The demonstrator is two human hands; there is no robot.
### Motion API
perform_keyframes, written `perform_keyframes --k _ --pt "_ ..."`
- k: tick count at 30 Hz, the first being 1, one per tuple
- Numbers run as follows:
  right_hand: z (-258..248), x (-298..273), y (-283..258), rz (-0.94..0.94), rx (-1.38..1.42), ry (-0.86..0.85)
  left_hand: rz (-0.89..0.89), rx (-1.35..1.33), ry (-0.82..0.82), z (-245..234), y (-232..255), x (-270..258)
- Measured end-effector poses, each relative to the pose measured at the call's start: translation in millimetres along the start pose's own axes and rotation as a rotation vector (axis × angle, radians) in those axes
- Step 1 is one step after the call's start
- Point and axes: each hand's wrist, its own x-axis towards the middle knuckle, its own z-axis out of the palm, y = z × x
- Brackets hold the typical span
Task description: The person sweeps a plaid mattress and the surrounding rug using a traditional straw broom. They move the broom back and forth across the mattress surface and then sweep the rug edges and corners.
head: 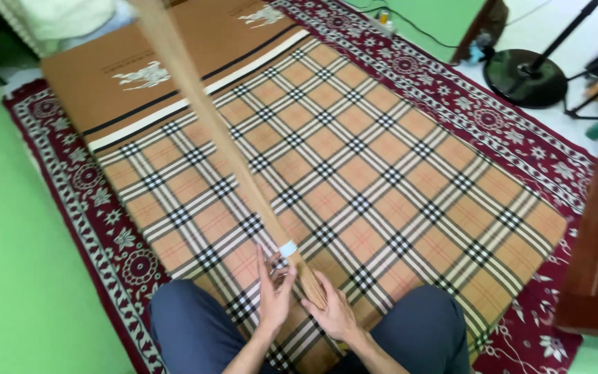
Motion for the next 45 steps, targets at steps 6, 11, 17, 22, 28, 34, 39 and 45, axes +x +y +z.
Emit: perform_keyframes --k 6,11,17,22,28,34,39,45 --pt "46.2 12.0 57.2 -0.031 -0.238 -0.287 -0.205 0.293 0.115 -24.5 -42.5 1.4" --pt "55.4 8.2 76.3 0.317 -0.127 -0.198 -0.374 0.374 -0.297 -6.3 -28.0 21.8" --pt "20.3 1.9 19.6 0.366 0.107 0.045 -0.292 0.435 -0.469 32.2 37.3 45.3" --pt "10.5 1.4 19.5 0.163 0.141 0.095 -0.082 0.450 -0.403 35.5 20.0 33.6" --pt "32.2 6.0 15.6 0.077 0.002 -0.053 -0.001 0.353 -0.089 -0.1 0.0 14.2" --pt "64.3 8.1 68.0 0.223 -0.133 -0.194 -0.351 0.377 -0.164 -11.5 -13.0 22.5" --pt "70.8 4.8 88.2 0.457 -0.023 0.008 -0.341 0.410 -0.526 23.5 -12.1 41.1" --pt "49.6 -0.4 22.1 0.368 0.208 0.183 -0.197 0.620 -0.498 37.3 15.4 54.5"
